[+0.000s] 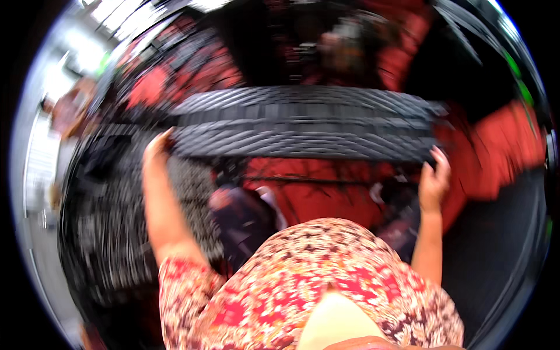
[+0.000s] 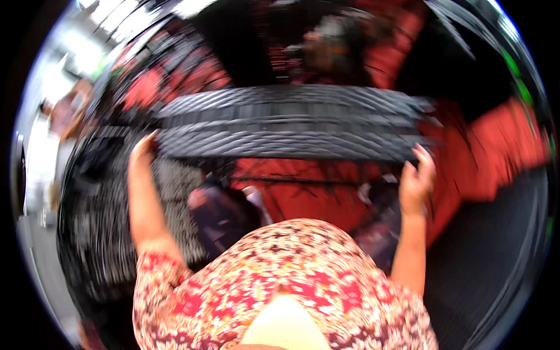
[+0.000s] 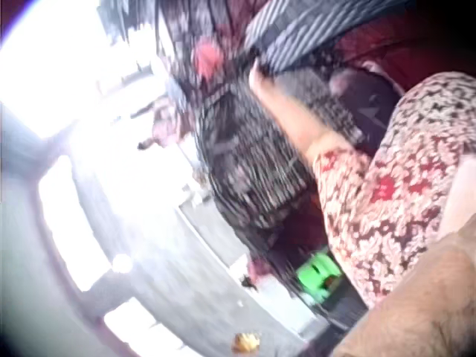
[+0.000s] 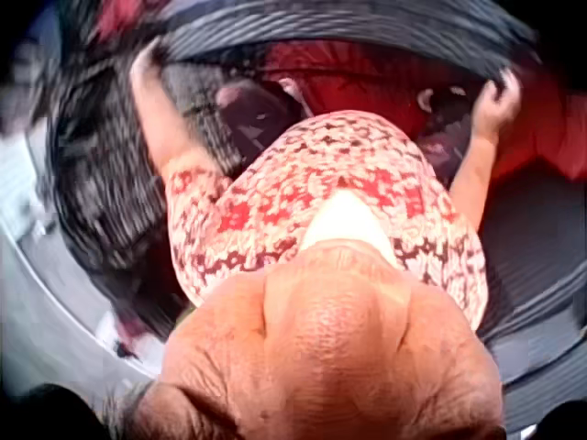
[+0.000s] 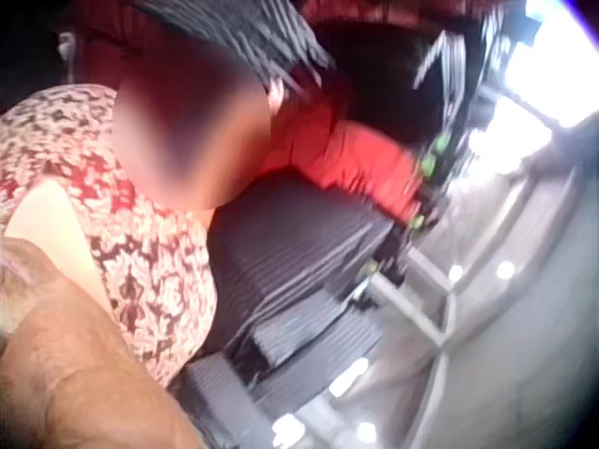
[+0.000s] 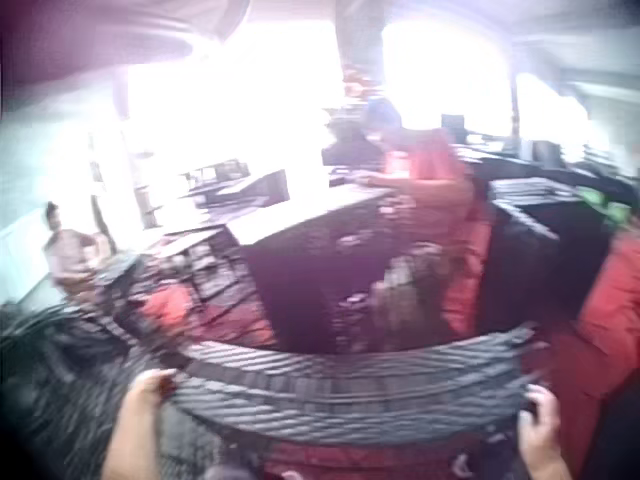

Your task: The person weaves black synthetic strips into a furniture frame, handling the long strips by hand to thread them through the existing lattice.

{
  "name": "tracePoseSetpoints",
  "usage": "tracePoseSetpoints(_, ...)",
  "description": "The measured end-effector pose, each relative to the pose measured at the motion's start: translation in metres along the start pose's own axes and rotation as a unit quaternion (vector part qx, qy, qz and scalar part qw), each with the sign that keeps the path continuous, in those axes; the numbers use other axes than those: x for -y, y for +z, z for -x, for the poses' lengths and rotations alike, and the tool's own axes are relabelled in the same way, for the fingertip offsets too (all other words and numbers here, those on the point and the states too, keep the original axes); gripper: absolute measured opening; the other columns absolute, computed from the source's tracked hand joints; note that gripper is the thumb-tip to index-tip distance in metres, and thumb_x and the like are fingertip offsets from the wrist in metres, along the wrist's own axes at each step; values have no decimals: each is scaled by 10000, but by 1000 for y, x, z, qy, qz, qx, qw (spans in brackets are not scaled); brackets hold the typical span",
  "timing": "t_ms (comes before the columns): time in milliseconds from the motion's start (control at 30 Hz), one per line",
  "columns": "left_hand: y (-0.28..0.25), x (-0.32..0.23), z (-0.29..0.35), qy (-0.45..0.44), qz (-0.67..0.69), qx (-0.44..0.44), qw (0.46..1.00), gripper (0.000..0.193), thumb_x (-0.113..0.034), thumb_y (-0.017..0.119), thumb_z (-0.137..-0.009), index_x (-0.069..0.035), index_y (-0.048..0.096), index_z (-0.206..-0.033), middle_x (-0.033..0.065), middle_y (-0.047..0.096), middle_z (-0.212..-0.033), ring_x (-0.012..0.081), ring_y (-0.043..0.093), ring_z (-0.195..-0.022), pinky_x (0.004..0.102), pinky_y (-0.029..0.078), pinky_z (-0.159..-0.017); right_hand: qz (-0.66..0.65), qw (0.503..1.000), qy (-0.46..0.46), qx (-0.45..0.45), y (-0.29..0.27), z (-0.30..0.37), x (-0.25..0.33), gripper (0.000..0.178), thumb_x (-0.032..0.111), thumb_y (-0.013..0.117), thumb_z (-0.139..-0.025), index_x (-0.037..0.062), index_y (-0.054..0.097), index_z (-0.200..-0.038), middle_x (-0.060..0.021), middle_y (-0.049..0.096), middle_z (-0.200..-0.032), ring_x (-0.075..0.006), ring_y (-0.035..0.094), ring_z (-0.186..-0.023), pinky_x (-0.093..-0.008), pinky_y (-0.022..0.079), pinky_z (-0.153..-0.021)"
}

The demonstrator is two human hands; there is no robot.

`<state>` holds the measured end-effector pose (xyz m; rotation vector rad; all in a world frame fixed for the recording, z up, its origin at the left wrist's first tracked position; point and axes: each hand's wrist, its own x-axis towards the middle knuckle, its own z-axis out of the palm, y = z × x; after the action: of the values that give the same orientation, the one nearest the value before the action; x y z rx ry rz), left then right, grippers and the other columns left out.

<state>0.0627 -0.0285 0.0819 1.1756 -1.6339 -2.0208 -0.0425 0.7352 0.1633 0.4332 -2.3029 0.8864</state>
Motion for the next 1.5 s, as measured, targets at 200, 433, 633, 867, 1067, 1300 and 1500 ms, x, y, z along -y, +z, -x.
tracePoseSetpoints(200,-13,-11,-25,-34,11,-11,999,153,-227,697,-784,-99,635,-839,37,641,-794,197,579,-691,344,475,-669,-15,998,51,-43,4,15,-20,323,-30,585,-712,54,553,-1022,-95,578,-1131,-277,536,-1039,-367,389,-922)
tracePoseSetpoints(433,-3,-13,-44,-16,2,-46,999,128,-187,714,-771,-86,637,-790,23,639,-745,164,593,-648,289,486,-611,-5,996,82,-47,-8,18,-26,301,-36,589,-718,55,556,-1004,-85,578,-1124,-268,536,-1031,-365,393,-913)
tracePoseSetpoints(633,-128,-8,-40,-73,16,-94,993,227,-245,612,-834,-50,621,-950,81,634,-924,221,600,-831,337,466,-767,-11,999,19,-34,13,5,-10,268,-38,574,-715,39,576,-971,-106,597,-1093,-287,551,-1030,-368,408,-909)
tracePoseSetpoints(867,8,-24,19,29,96,-106,989,250,-268,754,-704,-146,547,-633,9,494,-556,168,453,-498,294,335,-460,12,999,45,-18,-26,33,-39,255,-25,479,-845,-21,520,-1096,-149,538,-1210,-280,510,-1109,-362,374,-970)
tracePoseSetpoints(1067,42,14,3,22,120,9,992,187,-261,758,-688,-139,617,-675,24,589,-611,173,540,-554,304,408,-540,83,994,64,-10,-53,59,1,248,-1,515,-824,0,552,-1070,-132,556,-1190,-274,513,-1110,-356,372,-969)
tracePoseSetpoints(1300,-25,0,-75,-62,77,70,993,169,-249,674,-806,-118,666,-913,9,661,-862,162,573,-752,319,449,-773,12,992,108,-66,-48,71,-21,281,-42,560,-740,37,568,-1009,-106,581,-1122,-264,523,-1076,-357,384,-940)
tracePoseSetpoints(1500,-4,4,-64,-51,68,66,994,124,-238,692,-789,-134,675,-853,6,663,-804,150,575,-707,313,456,-736,64,992,92,-61,-58,67,-12,282,-41,553,-744,44,569,-1013,-103,581,-1124,-264,524,-1072,-353,392,-928)
